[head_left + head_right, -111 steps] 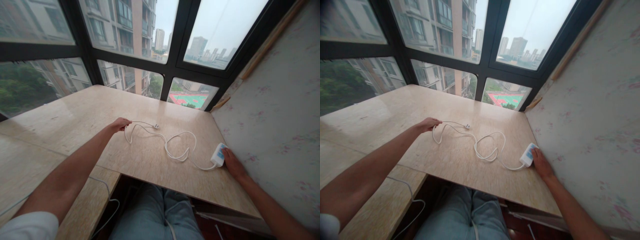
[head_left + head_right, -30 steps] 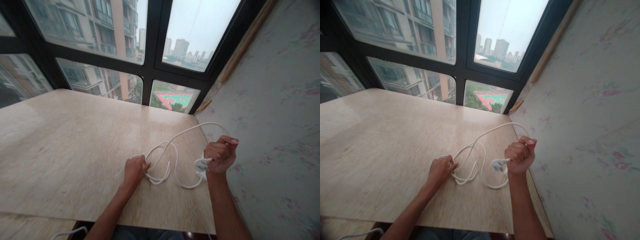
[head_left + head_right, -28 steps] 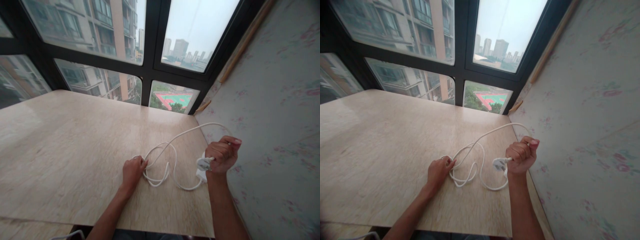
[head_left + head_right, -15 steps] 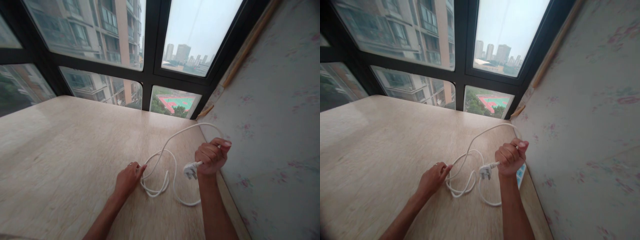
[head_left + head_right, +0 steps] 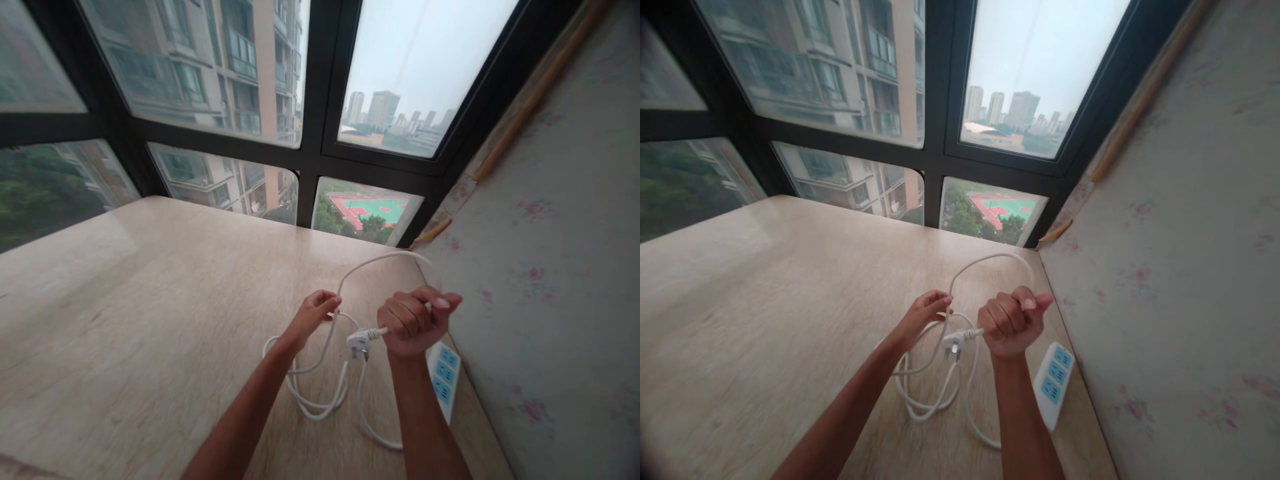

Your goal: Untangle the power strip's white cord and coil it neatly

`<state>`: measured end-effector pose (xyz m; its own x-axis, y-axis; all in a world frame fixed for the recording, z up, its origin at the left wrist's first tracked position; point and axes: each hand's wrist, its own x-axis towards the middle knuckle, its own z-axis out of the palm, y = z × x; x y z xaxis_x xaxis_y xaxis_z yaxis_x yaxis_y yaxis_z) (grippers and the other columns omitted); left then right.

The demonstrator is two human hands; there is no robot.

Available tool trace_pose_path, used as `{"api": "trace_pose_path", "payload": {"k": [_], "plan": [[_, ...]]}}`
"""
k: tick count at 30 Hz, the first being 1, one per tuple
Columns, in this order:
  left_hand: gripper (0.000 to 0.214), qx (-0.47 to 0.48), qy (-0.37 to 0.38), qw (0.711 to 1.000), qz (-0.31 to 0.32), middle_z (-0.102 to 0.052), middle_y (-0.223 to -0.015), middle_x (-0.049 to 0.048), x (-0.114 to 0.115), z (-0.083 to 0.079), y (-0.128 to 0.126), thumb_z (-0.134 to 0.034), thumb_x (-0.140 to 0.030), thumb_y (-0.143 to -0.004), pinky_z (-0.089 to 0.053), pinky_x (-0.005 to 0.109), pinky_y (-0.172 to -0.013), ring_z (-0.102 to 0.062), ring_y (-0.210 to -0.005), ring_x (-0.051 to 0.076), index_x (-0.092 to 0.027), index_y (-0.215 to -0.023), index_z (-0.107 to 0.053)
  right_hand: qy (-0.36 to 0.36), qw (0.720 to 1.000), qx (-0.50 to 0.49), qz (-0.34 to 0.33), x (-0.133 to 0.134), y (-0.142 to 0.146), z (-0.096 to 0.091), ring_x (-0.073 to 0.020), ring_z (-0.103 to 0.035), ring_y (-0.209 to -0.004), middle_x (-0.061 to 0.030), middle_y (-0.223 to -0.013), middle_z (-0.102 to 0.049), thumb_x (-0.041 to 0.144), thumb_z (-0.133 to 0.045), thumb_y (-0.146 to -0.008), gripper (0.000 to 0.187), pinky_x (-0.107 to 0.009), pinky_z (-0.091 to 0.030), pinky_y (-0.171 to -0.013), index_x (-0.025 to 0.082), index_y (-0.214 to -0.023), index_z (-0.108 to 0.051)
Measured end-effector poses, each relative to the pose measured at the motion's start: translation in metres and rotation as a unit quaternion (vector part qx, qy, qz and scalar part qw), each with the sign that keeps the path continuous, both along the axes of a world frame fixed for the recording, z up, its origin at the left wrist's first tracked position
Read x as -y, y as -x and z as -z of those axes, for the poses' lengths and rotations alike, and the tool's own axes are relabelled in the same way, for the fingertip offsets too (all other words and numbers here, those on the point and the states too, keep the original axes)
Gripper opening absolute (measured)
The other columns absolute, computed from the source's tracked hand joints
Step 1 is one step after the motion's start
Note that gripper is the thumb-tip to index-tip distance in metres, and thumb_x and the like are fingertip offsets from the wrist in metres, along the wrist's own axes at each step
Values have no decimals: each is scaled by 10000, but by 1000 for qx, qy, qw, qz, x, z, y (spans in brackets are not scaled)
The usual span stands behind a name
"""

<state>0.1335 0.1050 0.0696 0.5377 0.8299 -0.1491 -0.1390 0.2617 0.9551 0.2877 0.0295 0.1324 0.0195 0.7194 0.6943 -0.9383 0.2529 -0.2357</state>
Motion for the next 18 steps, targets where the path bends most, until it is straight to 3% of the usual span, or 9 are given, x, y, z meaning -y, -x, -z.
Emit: {"api": "trace_pose_path", "payload": {"k": [4, 7, 10, 13, 18], "plan": [[373, 83, 89, 992, 46, -537, -636, -10, -4, 5, -3, -749, -461, -694, -397, 227, -556, -508, -557, 93, -156, -697, -535, 74, 982, 44, 170, -1, -4, 2, -52, 3, -314, 128, -389, -99, 640, -435, -911, 468, -196, -120, -323, 280, -753, -689], [362, 123, 151, 978, 75, -576, -702, 13, -3, -5, -2, -738, -460, -710, -421, 233, -572, -548, -608, 111, -156, -723, -542, 180, 924, 80, 327, -2, -2, -1, -73, 43, -356, 110, -393, -13, 661, -443, -894, 554, -232, -100, -343, 262, -528, -561], [372, 166, 195, 960, 112, -616, -809, 53, -1, -17, -3, -666, -517, -778, -466, 264, -627, -586, -700, 141, -152, -804, -596, 247, 860, 120, 430, -6, 5, -7, -93, 10, -388, 87, -389, -39, 639, -427, -904, 645, -258, -122, -388, 212, -435, -308], [365, 239, 183, 948, 106, -613, -819, 53, 2, -24, -9, -706, -497, -764, -505, 312, -705, -584, -733, 149, -154, -871, -644, 271, 834, 115, 467, -11, 15, -10, -100, -69, -399, 71, -381, -124, 579, -454, -908, 646, -274, -210, -443, 190, -478, -168], [280, 335, 123, 934, -25, -631, -878, 26, 8, -33, -25, -765, -391, -741, -485, 255, -679, -595, -759, 126, -165, -854, -644, 289, 842, 85, 447, -16, 27, -5, -114, -158, -441, 55, -381, -173, 474, -476, -918, 621, -298, -327, -563, 170, -482, -156]]}}
